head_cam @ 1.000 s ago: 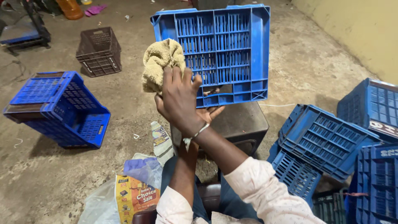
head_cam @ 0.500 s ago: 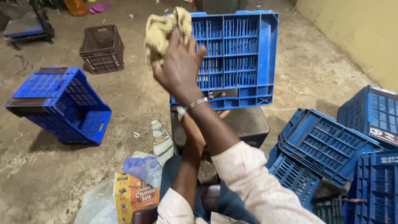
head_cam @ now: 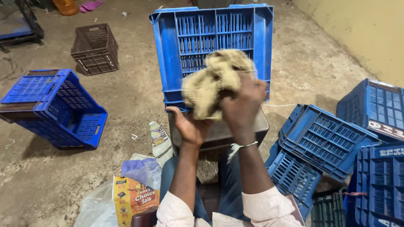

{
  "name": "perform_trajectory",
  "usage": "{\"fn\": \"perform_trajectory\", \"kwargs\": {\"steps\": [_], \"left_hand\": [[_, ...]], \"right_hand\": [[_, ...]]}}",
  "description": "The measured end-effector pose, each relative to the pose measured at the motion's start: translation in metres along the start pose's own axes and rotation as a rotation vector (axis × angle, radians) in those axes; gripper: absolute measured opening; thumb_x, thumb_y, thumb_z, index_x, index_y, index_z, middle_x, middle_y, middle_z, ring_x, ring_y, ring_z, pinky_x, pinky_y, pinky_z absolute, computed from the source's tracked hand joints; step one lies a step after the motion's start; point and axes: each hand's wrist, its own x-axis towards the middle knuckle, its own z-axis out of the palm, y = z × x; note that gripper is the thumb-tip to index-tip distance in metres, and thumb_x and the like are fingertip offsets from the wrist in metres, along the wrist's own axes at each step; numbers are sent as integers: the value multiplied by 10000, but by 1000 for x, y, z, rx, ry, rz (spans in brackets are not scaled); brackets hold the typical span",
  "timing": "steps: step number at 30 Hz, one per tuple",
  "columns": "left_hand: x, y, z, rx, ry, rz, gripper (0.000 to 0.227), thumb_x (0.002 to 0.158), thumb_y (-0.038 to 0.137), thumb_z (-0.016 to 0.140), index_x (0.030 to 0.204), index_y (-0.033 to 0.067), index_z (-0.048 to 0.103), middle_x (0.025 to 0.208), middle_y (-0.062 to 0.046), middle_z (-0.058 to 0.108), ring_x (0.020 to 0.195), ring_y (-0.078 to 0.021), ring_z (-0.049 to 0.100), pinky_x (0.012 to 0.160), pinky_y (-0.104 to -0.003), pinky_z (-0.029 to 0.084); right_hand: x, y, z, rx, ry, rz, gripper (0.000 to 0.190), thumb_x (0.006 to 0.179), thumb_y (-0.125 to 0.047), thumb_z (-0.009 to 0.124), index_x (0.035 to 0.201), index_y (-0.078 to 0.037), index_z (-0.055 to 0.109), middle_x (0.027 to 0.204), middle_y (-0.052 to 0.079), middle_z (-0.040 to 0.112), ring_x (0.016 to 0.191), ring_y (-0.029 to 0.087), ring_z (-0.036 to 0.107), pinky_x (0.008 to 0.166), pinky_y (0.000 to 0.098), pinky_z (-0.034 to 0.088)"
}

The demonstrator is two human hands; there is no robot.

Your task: The person wipes the exterior and interior surfaces of a blue plastic crate using a cloth. They rotate the crate to access different sides and continue wiping until the clip ends.

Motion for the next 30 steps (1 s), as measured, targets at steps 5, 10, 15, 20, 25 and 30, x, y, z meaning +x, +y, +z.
{"fn": "perform_trajectory", "kwargs": {"steps": [5,10,15,20,25,30], "left_hand": [[0,-9,11,326,-103,16,1187,794,954,366,1603,86,335,1591,-153,447,1405,-357,490,1131,-586,440],[-8,-15,17,38,-125,-129,1190,866,904,404,1620,-9,280,1633,-195,369,1447,-374,431,1195,-550,388],[-21,-29,16,595,-155,151,698,1029,498,445,1618,214,199,1695,-43,185,1552,-157,278,1230,-559,366],[-17,-35,8,442,-48,227,796,1009,656,395,1609,146,284,1624,-109,327,1467,-270,391,1208,-548,370],[-5,-35,8,201,-176,46,1165,883,925,341,1596,5,369,1563,-191,502,1378,-381,500,1165,-570,381],[0,-33,8,209,-120,26,1177,808,933,372,1587,50,354,1552,-168,489,1426,-411,457,1203,-641,340]], "right_hand": [[1,42,11,75,230,57,590,832,-9,697,1410,9,582,1317,246,636,1397,475,478,1193,570,371],[-35,-20,36,335,-71,-53,638,765,-193,825,1317,6,573,1339,240,602,1344,455,521,1163,525,369],[-54,-70,36,211,-218,-528,645,660,-270,852,1279,-181,696,1348,129,605,1387,435,406,1150,618,239],[-53,-22,20,245,-165,-355,550,615,-125,764,1159,-205,773,1356,78,631,1385,388,441,1157,533,334],[-42,50,3,8,109,-193,383,682,-36,734,1032,-177,801,1329,31,659,1382,393,463,1190,508,373],[-34,72,-23,131,207,125,516,681,54,595,1129,-132,772,1360,201,601,1357,428,480,1194,512,404]]}}
